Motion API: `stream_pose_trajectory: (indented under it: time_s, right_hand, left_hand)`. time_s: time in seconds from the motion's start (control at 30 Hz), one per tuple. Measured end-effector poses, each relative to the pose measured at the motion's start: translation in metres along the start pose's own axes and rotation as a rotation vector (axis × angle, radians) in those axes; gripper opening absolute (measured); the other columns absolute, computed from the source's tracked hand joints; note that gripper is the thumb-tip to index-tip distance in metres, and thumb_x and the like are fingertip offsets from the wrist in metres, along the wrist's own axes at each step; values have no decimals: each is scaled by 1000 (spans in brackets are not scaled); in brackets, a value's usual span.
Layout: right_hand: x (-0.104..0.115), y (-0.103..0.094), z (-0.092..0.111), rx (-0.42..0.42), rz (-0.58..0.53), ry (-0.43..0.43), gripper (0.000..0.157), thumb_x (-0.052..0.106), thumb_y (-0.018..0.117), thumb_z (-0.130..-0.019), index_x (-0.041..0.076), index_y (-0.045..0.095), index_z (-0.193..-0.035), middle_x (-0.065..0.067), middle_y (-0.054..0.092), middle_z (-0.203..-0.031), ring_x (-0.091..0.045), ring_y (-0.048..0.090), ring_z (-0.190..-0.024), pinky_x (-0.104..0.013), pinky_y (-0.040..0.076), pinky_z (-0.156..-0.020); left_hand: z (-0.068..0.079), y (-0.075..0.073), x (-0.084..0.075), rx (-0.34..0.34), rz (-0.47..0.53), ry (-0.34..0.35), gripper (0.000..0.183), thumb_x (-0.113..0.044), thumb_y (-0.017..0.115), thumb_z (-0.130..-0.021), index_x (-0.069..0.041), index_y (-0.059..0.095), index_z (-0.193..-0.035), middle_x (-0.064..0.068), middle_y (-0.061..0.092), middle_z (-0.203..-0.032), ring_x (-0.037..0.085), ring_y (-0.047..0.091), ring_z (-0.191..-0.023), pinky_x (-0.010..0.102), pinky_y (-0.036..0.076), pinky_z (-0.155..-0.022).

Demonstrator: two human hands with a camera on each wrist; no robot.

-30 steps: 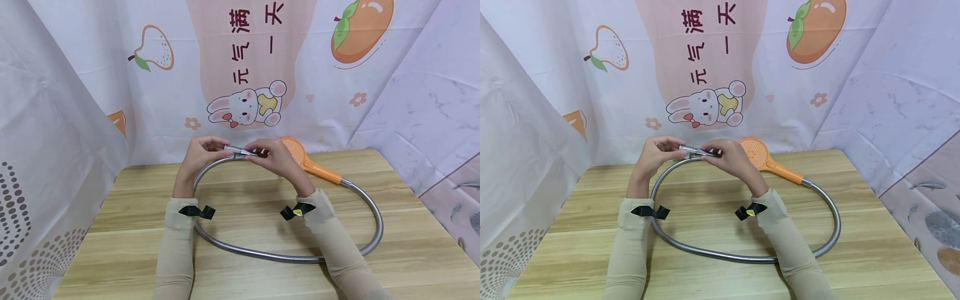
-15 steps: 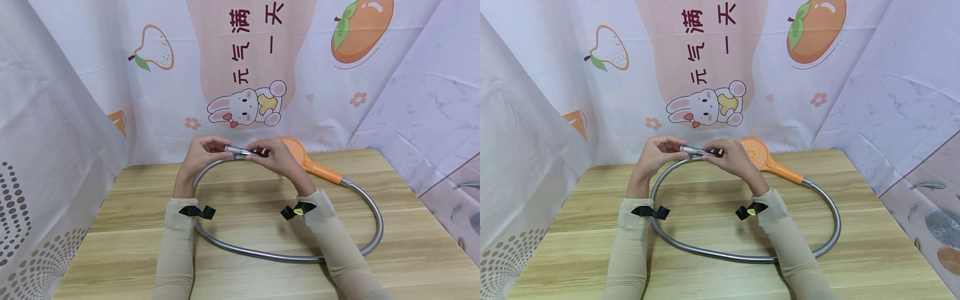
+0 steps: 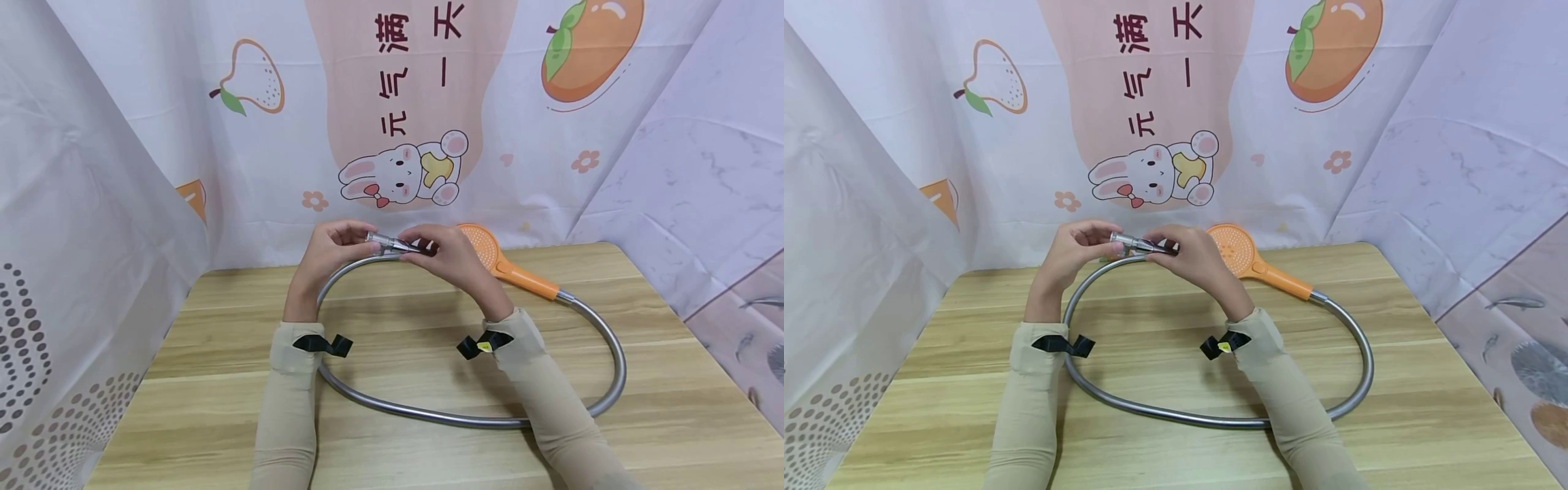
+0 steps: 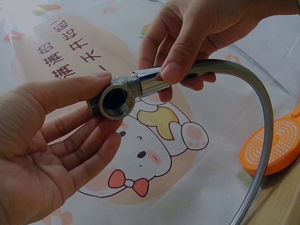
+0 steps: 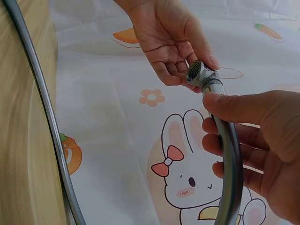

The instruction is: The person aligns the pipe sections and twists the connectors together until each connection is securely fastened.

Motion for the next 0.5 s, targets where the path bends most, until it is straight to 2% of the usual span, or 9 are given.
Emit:
stream_pose_trajectory:
  time_s: [0.23,0.5]
  right_hand:
    - [3,-2,0,-50,31,-28,22,14,85,-84,10,77,-105,-3,76,-96,-13,65,-75,-27,55,-66]
    - [4,-3,1,-56,9,-47,19,14,83,-86,9,78,-104,-4,76,-92,-13,63,-73,-24,53,-64]
  left_hand:
    - [-1,1,3,8,-8,-16,23,-12,82,-86,-7,77,-108,-2,75,-86,13,67,-75,23,54,-67]
    - [0,0,2,0,-22,-14,26,-14,84,-85,-6,78,-108,0,74,-83,12,65,-73,23,52,-64]
Point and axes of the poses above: each hand's wrist, its own z-axis away from the middle knuckle, its own y-axis out of the palm, x = y × z, the point moved 10 cm from there along -z, towards the middle knuckle
